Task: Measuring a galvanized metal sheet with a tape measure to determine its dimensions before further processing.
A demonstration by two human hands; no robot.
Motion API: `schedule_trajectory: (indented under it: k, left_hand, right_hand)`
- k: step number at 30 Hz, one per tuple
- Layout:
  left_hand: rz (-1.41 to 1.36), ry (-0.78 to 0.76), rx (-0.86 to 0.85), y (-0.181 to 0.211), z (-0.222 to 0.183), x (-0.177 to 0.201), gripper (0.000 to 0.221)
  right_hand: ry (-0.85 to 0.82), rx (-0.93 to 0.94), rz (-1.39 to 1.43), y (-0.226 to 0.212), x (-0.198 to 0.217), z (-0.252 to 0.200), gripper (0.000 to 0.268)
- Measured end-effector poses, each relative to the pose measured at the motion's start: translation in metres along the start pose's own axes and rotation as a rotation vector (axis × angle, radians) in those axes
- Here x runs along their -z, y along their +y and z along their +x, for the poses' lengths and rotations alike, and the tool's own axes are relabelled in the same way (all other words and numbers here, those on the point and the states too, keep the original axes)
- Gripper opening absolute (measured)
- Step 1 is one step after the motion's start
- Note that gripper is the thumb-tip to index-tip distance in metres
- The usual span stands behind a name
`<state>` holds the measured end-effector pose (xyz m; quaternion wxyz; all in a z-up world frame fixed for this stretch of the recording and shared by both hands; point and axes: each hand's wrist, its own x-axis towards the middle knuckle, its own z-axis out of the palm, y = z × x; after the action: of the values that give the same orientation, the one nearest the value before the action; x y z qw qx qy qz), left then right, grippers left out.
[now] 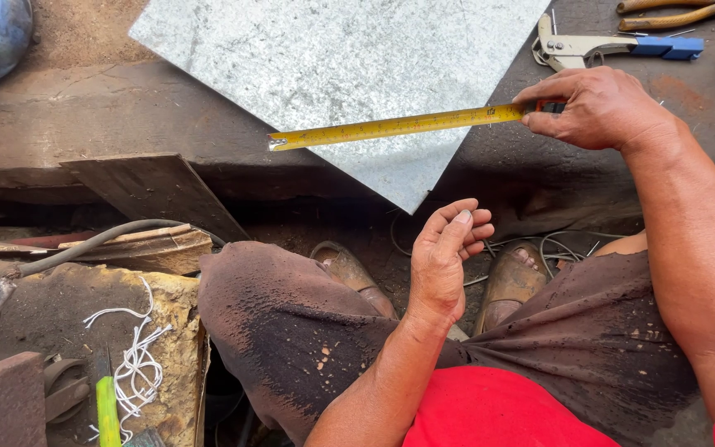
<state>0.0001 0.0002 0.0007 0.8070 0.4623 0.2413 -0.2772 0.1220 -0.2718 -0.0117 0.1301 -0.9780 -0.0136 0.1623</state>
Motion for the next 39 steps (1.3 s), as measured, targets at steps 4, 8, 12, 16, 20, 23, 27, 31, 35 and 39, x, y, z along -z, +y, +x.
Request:
schedule_trajectory:
  k: [4, 8, 12, 16, 20, 23, 27, 31, 35, 39]
  left_hand:
    - [-0.005, 0.001, -0.011, -0.002, 0.000, 0.000, 0.029]
    - [0.003, -0.005, -0.012, -0.004, 0.000, 0.001, 0.030]
    - [-0.004, -0.007, -0.009, -0.006, 0.000, 0.000, 0.029]
    - [0.012, -0.006, -0.001, -0.007, 0.001, -0.001, 0.031]
    - [0.008, -0.006, 0.005, -0.006, 0.001, -0.002, 0.030]
    - [0.009, -0.001, 0.010, -0.006, 0.001, -0.002, 0.031]
    - [0.010, 0.004, 0.013, -0.008, 0.002, -0.002, 0.031]
    - [0.000, 0.006, 0.005, -0.009, 0.001, -0.002, 0.030]
    - [-0.016, 0.002, -0.002, -0.007, 0.000, -0.003, 0.028]
    - [-0.017, -0.005, -0.005, -0.008, 0.001, -0.002, 0.025]
  right_hand:
    - [-0.010, -0.044, 0.007, -0.002, 0.002, -0.002, 0.042]
    - [0.000, -0.042, 0.012, 0.000, 0.000, -0.003, 0.041]
    - [0.014, -0.021, 0.003, 0.003, -0.001, -0.003, 0.042]
    - [-0.002, -0.016, 0.000, 0.006, -0.002, -0.001, 0.043]
    - [0.011, -0.014, -0.003, 0.006, -0.002, 0.000, 0.042]
    - [-0.003, -0.030, 0.012, 0.004, 0.001, 0.001, 0.042]
    - [0.008, -0.020, 0.008, 0.004, 0.000, 0.001, 0.041]
    - [0.034, 0.000, 0.020, 0.005, -0.001, 0.002, 0.041]
    - [0.062, -0.033, 0.015, 0.002, 0.002, 0.000, 0.040]
    - [0.075, -0.086, 0.036, -0.008, 0.009, -0.002, 0.041]
